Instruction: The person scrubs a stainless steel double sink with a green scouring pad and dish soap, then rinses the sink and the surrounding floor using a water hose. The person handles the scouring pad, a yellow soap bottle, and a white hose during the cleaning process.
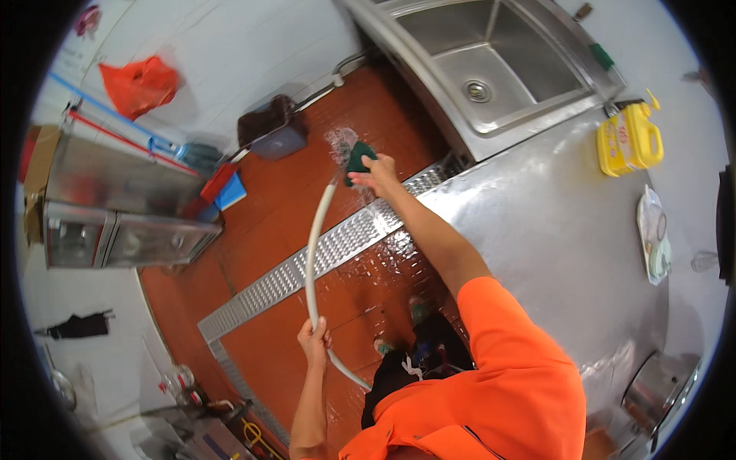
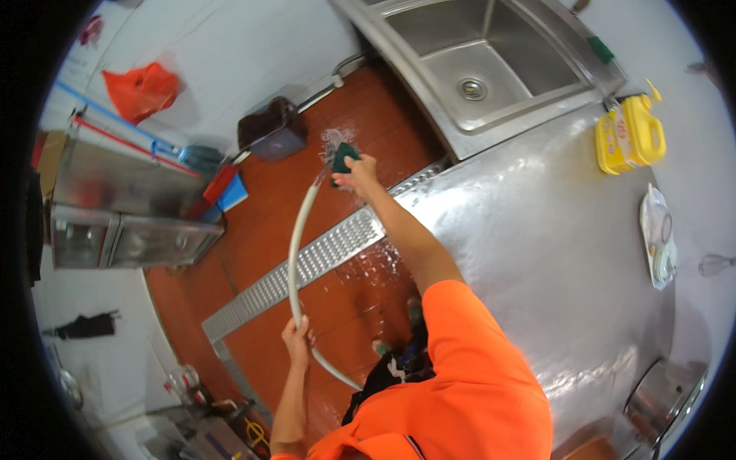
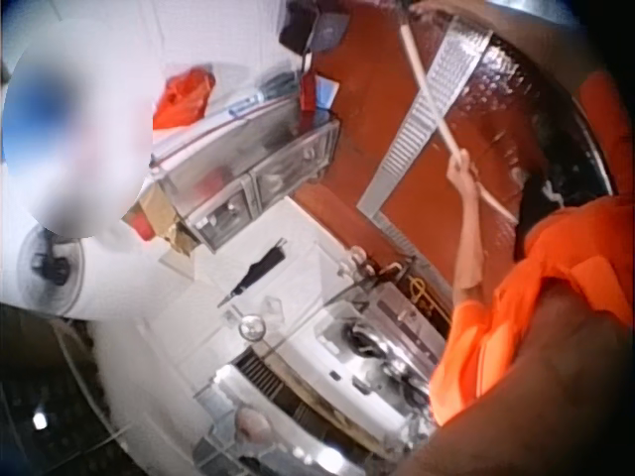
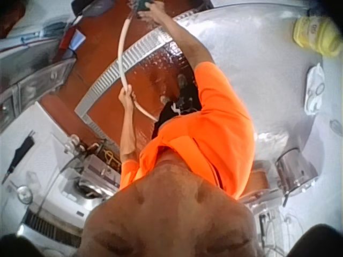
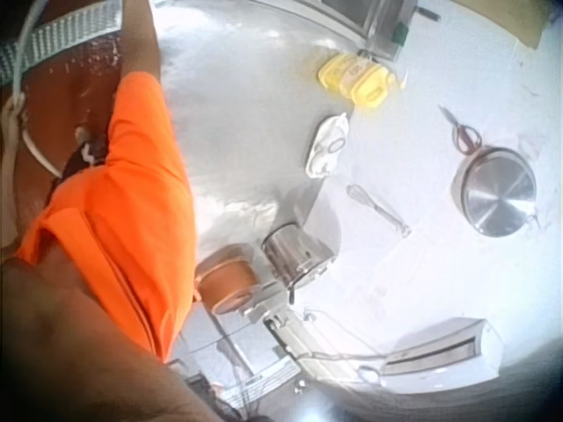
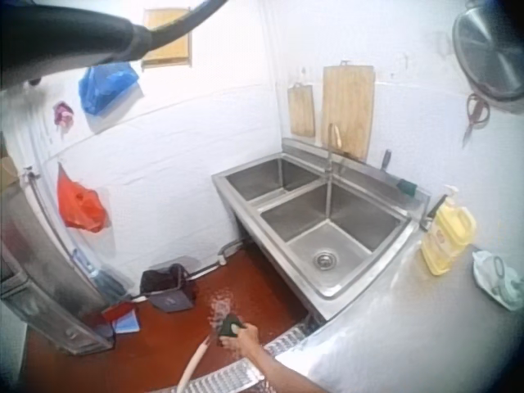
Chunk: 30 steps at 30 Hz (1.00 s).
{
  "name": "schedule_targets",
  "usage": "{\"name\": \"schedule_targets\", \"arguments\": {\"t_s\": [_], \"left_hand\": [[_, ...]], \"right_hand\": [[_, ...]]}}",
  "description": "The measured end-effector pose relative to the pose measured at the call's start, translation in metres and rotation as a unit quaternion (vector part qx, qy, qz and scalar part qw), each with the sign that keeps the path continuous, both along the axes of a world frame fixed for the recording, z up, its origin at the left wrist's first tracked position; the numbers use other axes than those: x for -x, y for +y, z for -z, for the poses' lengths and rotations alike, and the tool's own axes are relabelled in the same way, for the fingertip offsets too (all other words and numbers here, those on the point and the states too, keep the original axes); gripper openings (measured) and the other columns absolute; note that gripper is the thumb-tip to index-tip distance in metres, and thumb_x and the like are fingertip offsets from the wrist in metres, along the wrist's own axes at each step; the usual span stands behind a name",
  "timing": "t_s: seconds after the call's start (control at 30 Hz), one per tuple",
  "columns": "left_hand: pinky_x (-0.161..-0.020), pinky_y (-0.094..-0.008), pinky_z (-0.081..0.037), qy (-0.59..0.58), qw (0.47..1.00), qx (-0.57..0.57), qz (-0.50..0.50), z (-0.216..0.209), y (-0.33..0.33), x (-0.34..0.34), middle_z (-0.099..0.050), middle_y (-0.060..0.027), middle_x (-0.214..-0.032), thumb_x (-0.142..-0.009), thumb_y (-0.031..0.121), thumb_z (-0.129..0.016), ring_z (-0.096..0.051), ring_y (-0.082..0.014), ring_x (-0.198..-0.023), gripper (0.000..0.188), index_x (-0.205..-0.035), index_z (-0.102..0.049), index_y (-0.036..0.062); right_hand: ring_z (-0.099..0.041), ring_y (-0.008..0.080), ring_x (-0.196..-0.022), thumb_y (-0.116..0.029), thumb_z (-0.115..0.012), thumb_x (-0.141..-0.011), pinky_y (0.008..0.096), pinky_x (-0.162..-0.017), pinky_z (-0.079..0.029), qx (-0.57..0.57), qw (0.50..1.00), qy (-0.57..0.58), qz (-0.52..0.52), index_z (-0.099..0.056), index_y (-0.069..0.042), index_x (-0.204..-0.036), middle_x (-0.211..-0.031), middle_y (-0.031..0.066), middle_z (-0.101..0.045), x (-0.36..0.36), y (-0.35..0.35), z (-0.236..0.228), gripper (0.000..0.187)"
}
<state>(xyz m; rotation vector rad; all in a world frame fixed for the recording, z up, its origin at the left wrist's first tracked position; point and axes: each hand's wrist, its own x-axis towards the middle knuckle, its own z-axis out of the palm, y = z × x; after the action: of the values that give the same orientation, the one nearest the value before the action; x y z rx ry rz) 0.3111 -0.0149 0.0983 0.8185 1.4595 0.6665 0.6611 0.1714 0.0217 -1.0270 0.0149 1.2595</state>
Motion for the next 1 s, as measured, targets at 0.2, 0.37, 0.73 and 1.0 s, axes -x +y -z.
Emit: {"name": "schedule_targets", "arguments": {"t_s": [0.2,0.37,0.73,1.0], "left_hand": [[-0.033,-0.0209,-0.023,0.043,0.998,-0.039,-0.036,0.023,0.024,0.014,-0.039,0.0035,-0.052,-0.086,0.019,-0.064,-0.036,-0.0060,-0.041,0.024,-0.069,-0.050,0.0089],[-0.029,-0.0241,-0.018,0.074,0.989,-0.078,-0.104,0.065,0.034,0.040,-0.032,0.0061,-0.047,-0.086,0.019,-0.063,-0.027,-0.0051,-0.033,0.031,-0.065,-0.041,0.0119],[-0.027,-0.0264,-0.020,0.125,0.985,-0.046,-0.107,0.127,0.037,0.033,-0.030,0.0036,-0.043,-0.086,0.011,-0.057,-0.027,-0.0076,-0.031,0.029,-0.065,-0.036,0.0114],[-0.026,-0.0285,-0.032,0.106,0.993,0.010,-0.042,0.143,0.021,0.010,-0.038,-0.0022,-0.045,-0.085,0.008,-0.055,-0.036,-0.0118,-0.032,0.021,-0.067,-0.043,0.0062]], "right_hand": [[-0.066,0.0277,-0.060,-0.023,-0.049,-0.093,0.0312,-0.044,-0.053,-0.144,0.986,-0.078,0.026,-0.044,0.005,-0.108,-0.088,0.0207,-0.061,-0.057,-0.039,-0.070,0.032],[-0.062,0.0243,-0.051,-0.034,-0.054,-0.091,0.0301,-0.041,-0.049,-0.089,0.974,-0.196,0.067,-0.048,0.006,-0.101,-0.070,0.0172,-0.061,-0.129,-0.158,-0.117,0.042],[-0.054,0.0181,-0.041,-0.026,-0.064,-0.082,0.0312,-0.037,-0.044,0.448,0.766,-0.348,0.301,-0.055,0.005,-0.091,-0.073,0.0136,-0.060,-0.282,-0.447,-0.104,0.033],[-0.054,0.0308,-0.101,-0.030,-0.066,-0.081,0.0374,-0.087,-0.043,0.505,0.488,-0.700,0.129,-0.054,-0.002,-0.116,-0.107,0.0176,-0.056,-0.284,-0.470,-0.100,0.046]]}}
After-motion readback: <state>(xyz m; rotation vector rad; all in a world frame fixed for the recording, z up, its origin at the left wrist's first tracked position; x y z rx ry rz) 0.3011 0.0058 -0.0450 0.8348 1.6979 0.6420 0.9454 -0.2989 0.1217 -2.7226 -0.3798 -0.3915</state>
